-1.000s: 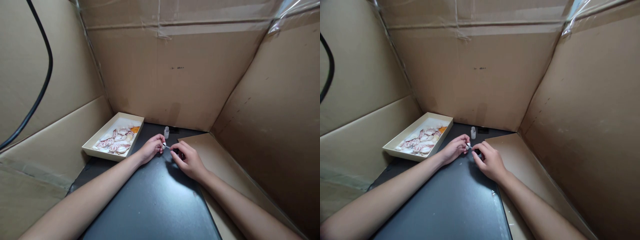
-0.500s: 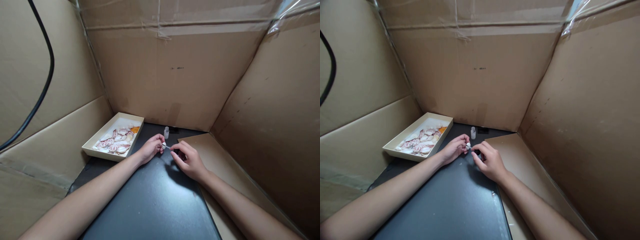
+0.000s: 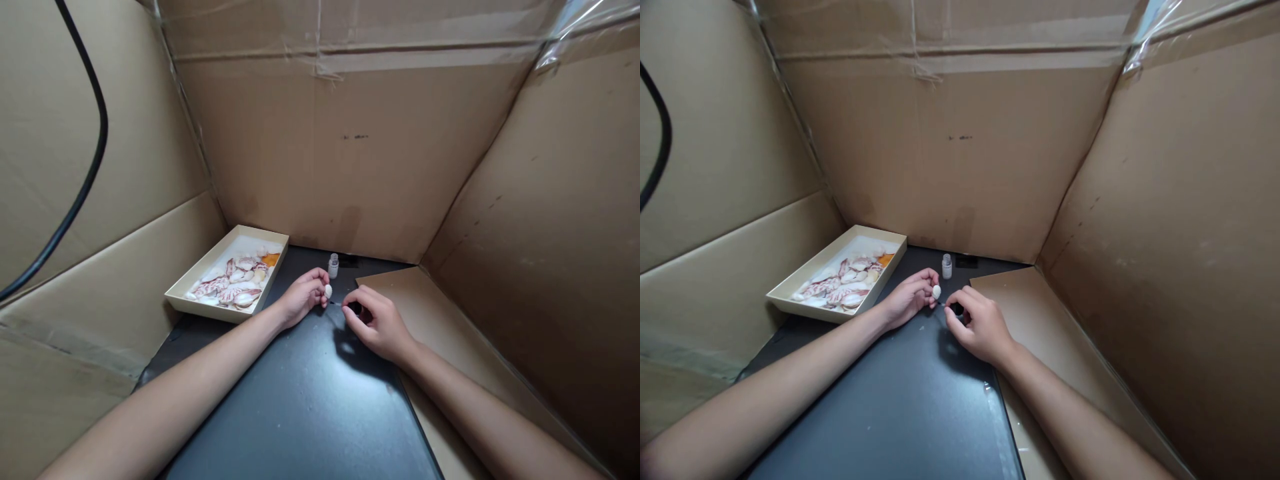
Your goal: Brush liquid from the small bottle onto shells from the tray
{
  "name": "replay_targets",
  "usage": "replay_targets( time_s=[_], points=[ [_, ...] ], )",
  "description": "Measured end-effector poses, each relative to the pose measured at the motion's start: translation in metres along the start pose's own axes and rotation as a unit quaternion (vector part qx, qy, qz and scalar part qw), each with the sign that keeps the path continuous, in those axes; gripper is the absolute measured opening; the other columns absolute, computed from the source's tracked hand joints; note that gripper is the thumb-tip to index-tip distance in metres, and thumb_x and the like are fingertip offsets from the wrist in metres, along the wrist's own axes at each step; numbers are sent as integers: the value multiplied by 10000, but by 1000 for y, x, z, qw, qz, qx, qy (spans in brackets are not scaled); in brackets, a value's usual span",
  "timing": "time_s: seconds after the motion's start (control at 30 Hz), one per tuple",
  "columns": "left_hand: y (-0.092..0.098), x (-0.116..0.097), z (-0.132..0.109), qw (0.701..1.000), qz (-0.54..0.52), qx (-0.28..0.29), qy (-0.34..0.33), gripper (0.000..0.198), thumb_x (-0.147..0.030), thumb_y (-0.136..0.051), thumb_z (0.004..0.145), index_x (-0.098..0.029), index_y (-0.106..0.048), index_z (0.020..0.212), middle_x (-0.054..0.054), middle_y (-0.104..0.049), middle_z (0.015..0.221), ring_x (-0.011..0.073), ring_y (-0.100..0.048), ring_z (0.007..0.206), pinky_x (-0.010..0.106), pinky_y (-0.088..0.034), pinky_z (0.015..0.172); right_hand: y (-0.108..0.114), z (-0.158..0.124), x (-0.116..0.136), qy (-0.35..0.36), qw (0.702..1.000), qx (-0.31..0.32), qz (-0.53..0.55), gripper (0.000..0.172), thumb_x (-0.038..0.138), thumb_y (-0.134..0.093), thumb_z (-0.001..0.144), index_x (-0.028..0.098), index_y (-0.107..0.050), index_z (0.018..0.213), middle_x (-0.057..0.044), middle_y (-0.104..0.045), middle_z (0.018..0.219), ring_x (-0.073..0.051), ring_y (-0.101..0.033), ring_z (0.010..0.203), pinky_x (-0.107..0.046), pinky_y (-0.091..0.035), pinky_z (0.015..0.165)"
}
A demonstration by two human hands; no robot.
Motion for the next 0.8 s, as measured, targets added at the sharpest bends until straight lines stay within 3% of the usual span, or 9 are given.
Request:
replay_targets(
  time_s=[0.17,0.33,0.5,0.67,0.8],
  points=[
    [1,1,0,1000,6,-4,3,176,-90,-480,623,-166,-441,777,-33,-483,599,80,-470,523,194,-369,524,1,0,-1,-7,1000,-18,-2,110,222,-530,886,194,-621,941,-3,-511,781,-99,-497,582,-229,-400,581],
    [1,1,0,1000,7,-2,1,171,-95,-481,623,-165,-444,774,-28,-492,613,77,-467,520,195,-366,524,2,1,-2,-12,1000,-22,-10,71,203,-538,873,190,-606,857,5,-514,740,-99,-484,574,-225,-382,564],
    [1,1,0,1000,5,1,5,167,-96,-480,620,-164,-451,770,-30,-483,606,74,-451,510,193,-349,509,1,1,-2,-11,1000,-25,-9,121,223,-534,886,198,-627,961,-7,-523,787,-105,-501,592,-232,-399,589],
    [1,2,1,1000,2,3,2,164,-98,-477,617,-165,-447,763,-29,-481,605,70,-425,498,194,-338,499,0,0,-3,-21,1000,-21,-10,76,205,-539,876,193,-614,873,3,-517,751,-103,-495,584,-229,-389,572],
    [1,2,1,1000,6,4,5,157,-103,-477,622,-163,-451,764,-28,-477,595,71,-426,501,191,-331,499,1,1,-3,-7,999,-34,-1,135,237,-529,901,201,-629,983,-7,-513,790,-104,-496,591,-234,-403,593]
  ],
)
Point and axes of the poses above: each hand's wrist, its own z-axis towards the middle knuckle, its own y-axis out of the back of the hand, x = y × z, the point moved 4 cm from there along z, towards the middle knuckle
